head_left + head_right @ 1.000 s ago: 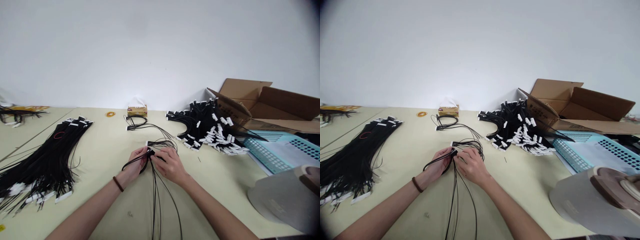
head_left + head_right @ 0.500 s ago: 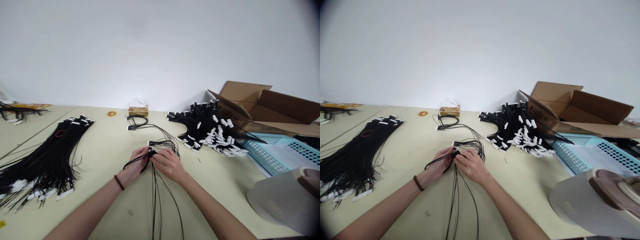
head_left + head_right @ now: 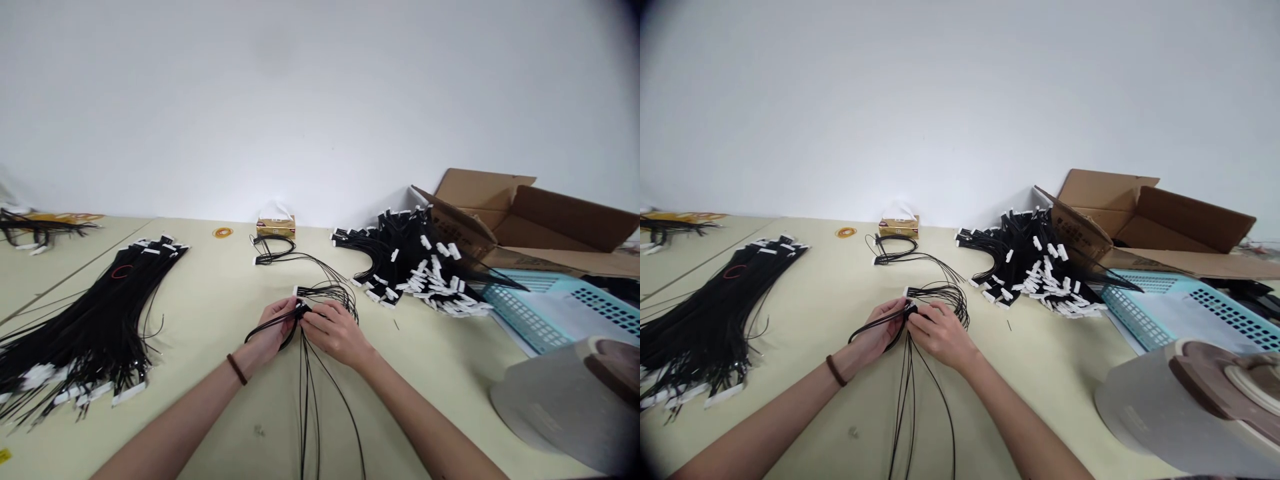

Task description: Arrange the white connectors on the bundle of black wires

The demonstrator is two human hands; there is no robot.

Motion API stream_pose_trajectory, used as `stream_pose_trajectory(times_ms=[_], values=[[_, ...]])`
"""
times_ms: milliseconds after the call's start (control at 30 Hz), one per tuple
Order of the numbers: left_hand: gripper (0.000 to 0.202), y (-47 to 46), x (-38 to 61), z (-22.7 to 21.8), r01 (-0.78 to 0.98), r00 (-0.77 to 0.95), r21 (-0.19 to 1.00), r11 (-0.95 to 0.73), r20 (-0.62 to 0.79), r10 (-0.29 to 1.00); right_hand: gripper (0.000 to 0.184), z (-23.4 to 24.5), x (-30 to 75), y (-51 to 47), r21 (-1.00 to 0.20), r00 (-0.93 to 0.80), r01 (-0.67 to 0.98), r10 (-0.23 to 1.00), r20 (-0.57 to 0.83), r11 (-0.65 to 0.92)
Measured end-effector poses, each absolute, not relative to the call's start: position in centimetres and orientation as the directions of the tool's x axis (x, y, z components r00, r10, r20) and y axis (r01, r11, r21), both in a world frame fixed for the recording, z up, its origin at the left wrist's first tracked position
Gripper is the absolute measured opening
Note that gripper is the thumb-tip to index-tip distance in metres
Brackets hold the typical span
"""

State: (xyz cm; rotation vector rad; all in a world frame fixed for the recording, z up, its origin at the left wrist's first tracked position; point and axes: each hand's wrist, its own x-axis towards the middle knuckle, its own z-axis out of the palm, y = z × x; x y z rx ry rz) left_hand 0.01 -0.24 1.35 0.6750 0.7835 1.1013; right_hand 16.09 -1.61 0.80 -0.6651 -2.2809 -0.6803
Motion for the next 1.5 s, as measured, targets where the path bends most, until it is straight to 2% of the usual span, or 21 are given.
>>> stream_pose_trajectory(times_ms=[400, 567, 700, 867, 1000, 1100, 1200, 1300, 1433, 1500], values=[[0.028, 0.0, 0.1, 1.0, -0.524, 0.227, 0.791, 0.315, -0.227, 0.947, 0.013, 0.7, 15.9, -1.6, 0.290, -0.669, 0.586, 0.249, 0.701, 0.756], [0.031, 0.1, 0.0, 0.8, -0.528, 0.246, 0.781, 0.334, -0.236, 0.940, 0.014, 0.6, 15.7, -1.8, 0.177, -0.599, 0.596, 0.286, 0.748, 0.784], [0.028, 0.1, -0.1, 0.5, -0.558, 0.252, 0.767, 0.316, -0.206, 0.946, 0.021, 0.6, 15.6, -1.9, -0.015, -0.489, 0.566, 0.351, 0.798, 0.824], [0.021, 0.0, -0.2, 0.6, -0.544, 0.288, 0.788, 0.288, -0.148, 0.946, 0.027, 0.8, 15.5, -2.2, -0.392, -0.329, 0.421, 0.541, 0.774, 0.818], [0.025, -0.1, -0.3, 0.8, -0.504, 0.320, 0.819, 0.273, -0.117, 0.940, 0.022, 1.6, 15.4, -2.5, -0.741, -0.088, 0.255, 0.778, 0.622, 0.621], [0.027, -0.1, -0.3, 0.9, -0.493, 0.285, 0.828, 0.267, -0.136, 0.949, 0.024, 2.4, 15.6, -2.4, -0.891, 0.115, -0.029, 0.887, 0.448, 0.454], [0.029, -0.1, -0.3, 0.9, -0.489, 0.263, 0.831, 0.265, -0.149, 0.953, 0.028, 3.0, 16.5, -1.9, -0.875, 0.291, -0.279, 0.903, 0.316, 0.396], [0.028, -0.1, -0.3, 1.0, -0.483, 0.259, 0.833, 0.271, -0.160, 0.953, 0.032, 3.1, 18.3, -1.0, -0.834, 0.424, -0.398, 0.883, 0.203, 0.383], [0.026, -0.2, -0.2, 1.0, -0.477, 0.255, 0.837, 0.268, -0.160, 0.954, 0.033, 2.6, 20.7, 0.3, -0.818, 0.581, -0.419, 0.809, 0.091, 0.393], [0.027, -0.2, -0.1, 1.0, -0.477, 0.255, 0.837, 0.268, -0.160, 0.954, 0.032, 2.5, 21.1, 0.5, -0.842, 0.633, -0.319, 0.759, 0.153, 0.436]])
